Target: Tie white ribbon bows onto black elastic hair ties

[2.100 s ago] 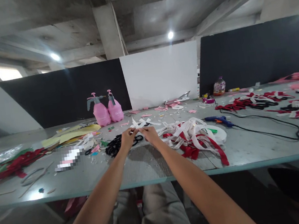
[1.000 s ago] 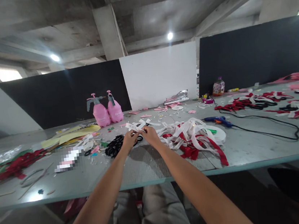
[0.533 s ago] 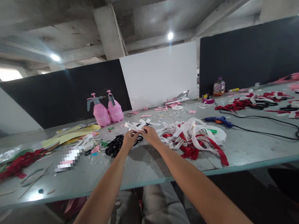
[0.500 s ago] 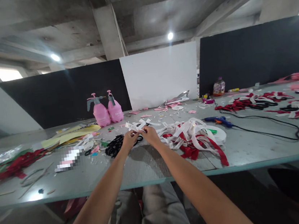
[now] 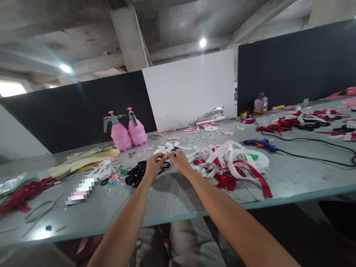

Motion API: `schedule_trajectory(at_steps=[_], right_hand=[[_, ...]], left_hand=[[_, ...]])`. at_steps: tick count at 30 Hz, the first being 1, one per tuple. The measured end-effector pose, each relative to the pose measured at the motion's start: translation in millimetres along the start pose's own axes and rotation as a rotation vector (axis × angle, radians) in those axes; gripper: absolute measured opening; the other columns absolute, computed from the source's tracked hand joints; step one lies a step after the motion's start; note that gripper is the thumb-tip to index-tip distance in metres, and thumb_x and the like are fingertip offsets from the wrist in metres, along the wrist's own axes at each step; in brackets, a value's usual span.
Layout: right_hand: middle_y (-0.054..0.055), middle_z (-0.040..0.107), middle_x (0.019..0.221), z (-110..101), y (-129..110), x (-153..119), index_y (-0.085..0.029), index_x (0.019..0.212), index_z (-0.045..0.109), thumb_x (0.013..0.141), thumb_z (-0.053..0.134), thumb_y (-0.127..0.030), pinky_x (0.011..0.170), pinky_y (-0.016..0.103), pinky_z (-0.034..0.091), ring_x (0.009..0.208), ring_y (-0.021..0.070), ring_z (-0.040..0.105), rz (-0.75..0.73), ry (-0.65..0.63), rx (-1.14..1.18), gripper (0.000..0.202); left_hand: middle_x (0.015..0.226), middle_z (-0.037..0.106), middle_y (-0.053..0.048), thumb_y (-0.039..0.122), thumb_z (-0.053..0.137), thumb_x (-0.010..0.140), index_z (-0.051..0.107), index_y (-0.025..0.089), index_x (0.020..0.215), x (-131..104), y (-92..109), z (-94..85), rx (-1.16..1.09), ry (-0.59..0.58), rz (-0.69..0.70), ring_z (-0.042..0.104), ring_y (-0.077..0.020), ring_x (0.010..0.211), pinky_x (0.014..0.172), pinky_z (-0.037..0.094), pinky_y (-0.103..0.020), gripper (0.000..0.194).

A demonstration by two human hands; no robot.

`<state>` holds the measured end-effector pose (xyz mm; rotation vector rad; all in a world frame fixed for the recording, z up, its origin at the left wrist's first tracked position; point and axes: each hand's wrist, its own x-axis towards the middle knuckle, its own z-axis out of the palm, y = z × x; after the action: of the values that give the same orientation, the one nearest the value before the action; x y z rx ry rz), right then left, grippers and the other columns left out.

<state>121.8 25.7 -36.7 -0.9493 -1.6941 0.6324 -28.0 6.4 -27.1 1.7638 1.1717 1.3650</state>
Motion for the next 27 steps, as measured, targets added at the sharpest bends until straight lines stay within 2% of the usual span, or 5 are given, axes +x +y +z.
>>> schedule_trajectory(at_steps=[5,11,15,22,27], right_hand=[[-0.005,0.034,0.04,5.8,2.5,-1.1,-0.02,0.053,0.039,0.078,0.043,-0.064,0.04,0.023,0.023,0.037,0.0081,0.032,0.122,-0.106,0.211,0.051],[-0.006,0.031,0.038,7.3,-1.7,-3.7,-0.019,0.06,0.05,0.078,0.044,-0.066,0.037,0.022,0.02,0.033,0.0072,0.025,0.18,-0.156,0.345,0.051],[-0.007,0.03,0.036,7.8,-5.1,-4.9,-0.019,0.059,0.05,0.076,0.049,-0.064,0.035,0.023,0.02,0.032,0.007,0.023,0.245,-0.208,0.401,0.048],[-0.005,0.037,0.039,9.6,-4.8,-7.7,-0.018,0.062,0.051,0.077,0.045,-0.066,0.036,0.023,0.024,0.034,0.0083,0.031,0.236,-0.201,0.334,0.051],[-0.004,0.039,0.04,9.1,-4.1,-8.9,-0.017,0.067,0.054,0.077,0.04,-0.071,0.035,0.023,0.023,0.033,0.0085,0.031,0.2,-0.18,0.36,0.057]], left_hand=[[0.056,0.052,0.003,0.049,0.069,0.065,0.062,0.014,0.079,0.7,-0.4,1.7,-0.057,0.008,-0.039,0.041,-0.0058,0.046,0.043,0.029,-0.018,0.038],[0.061,0.055,0.0,0.052,0.064,0.07,0.062,0.014,0.081,-0.8,3.4,1.7,-0.134,-0.03,-0.05,0.039,-0.005,0.044,0.042,0.028,-0.019,0.039],[0.059,0.054,0.001,0.051,0.064,0.071,0.06,0.014,0.077,-1.6,5.6,1.3,-0.16,-0.055,-0.042,0.038,-0.005,0.043,0.042,0.028,-0.02,0.037],[0.057,0.052,0.003,0.049,0.07,0.063,0.056,0.015,0.074,0.1,6.7,2.8,-0.249,-0.034,-0.112,0.039,-0.0055,0.044,0.043,0.029,-0.02,0.038],[0.06,0.053,0.001,0.05,0.069,0.065,0.057,0.014,0.077,0.3,5.4,2.2,-0.295,-0.036,-0.134,0.039,-0.0051,0.045,0.044,0.029,-0.02,0.039]])
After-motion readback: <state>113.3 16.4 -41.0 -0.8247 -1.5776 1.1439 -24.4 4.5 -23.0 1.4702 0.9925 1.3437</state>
